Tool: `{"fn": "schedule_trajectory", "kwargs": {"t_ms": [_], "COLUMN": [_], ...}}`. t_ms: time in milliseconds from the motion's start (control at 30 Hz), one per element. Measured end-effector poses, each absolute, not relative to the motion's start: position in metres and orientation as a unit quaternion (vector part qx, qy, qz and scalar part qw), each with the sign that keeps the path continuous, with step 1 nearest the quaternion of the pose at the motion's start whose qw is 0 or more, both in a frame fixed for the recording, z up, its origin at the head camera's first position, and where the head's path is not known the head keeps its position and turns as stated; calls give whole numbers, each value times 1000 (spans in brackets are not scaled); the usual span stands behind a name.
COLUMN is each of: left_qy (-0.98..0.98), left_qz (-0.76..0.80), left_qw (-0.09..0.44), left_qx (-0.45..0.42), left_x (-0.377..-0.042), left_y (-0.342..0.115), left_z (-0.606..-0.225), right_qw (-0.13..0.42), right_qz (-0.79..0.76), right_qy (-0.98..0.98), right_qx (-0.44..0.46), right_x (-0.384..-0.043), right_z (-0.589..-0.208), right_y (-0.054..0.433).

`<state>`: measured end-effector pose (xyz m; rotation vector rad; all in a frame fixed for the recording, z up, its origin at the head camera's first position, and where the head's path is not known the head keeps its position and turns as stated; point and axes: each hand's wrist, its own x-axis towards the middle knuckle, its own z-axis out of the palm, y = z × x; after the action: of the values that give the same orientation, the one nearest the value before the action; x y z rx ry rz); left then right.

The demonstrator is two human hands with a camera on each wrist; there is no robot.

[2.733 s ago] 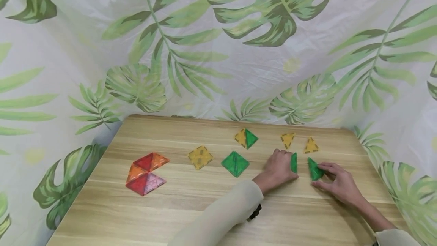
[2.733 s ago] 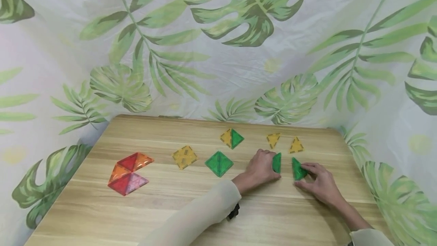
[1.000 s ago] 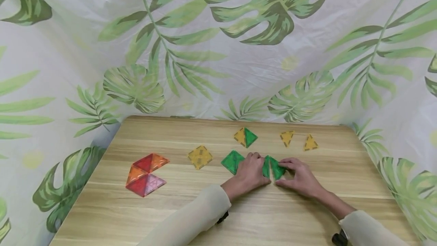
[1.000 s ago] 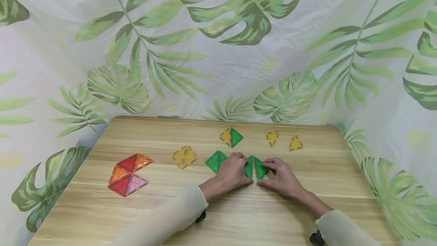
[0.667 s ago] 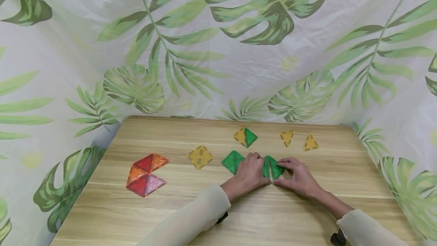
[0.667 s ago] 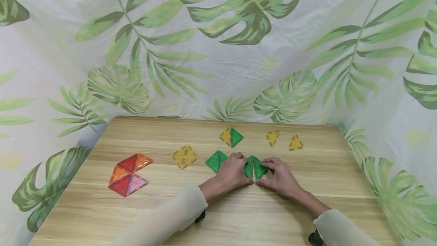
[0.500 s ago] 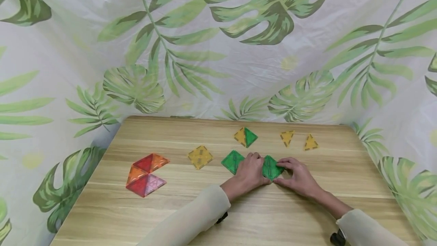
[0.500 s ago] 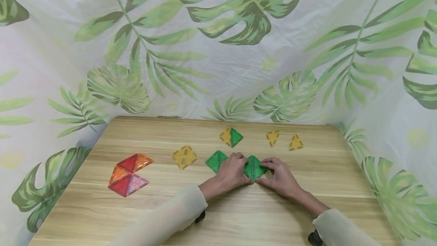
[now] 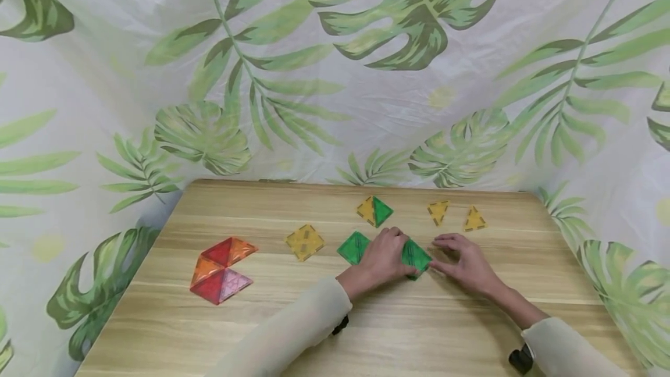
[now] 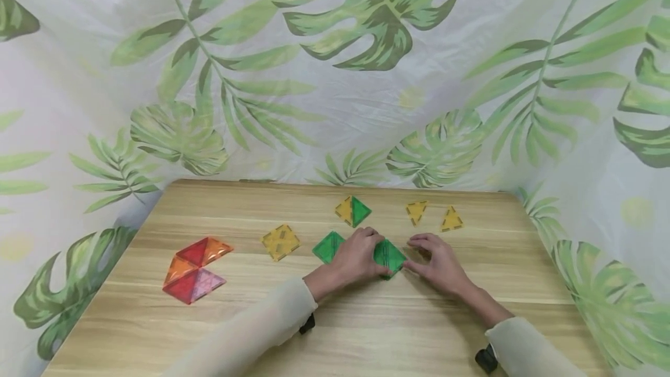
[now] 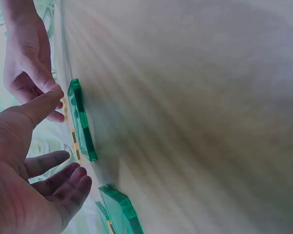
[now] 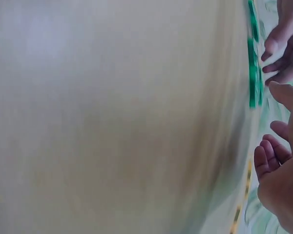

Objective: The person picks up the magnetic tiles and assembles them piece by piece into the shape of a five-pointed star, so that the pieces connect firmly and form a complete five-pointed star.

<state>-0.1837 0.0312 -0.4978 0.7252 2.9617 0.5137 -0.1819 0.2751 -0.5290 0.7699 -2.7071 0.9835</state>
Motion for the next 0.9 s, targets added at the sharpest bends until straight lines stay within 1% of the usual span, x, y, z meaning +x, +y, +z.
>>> {"fn": "schedule_trajectory", "kwargs": {"t_ms": [167,267,500,633,900], "left_qy": [951,948,942,935,932], "left_qz": [192,204,248,264,276], "left_qw": [20,17,36,38,58], "left_qx": [240,243,225,232,229], "left_x": [-197,-206,-224,-234,-252], "left_y": [39,46,56,60,77], "left_z": [-492,-491,-497,-502,-506], "right_qw": [122,136,159,157,115], "right_qz": [326,321,310,310,329], "right_qy": [-903,-906,-912,-915,-923], "right_qx": [253,240,215,203,163], "right_x": [-197,-206,-222,-229,-240], "right_z": [-523,-521,-519,-520,-523], "right_y": [298,312,340,353,372]}}
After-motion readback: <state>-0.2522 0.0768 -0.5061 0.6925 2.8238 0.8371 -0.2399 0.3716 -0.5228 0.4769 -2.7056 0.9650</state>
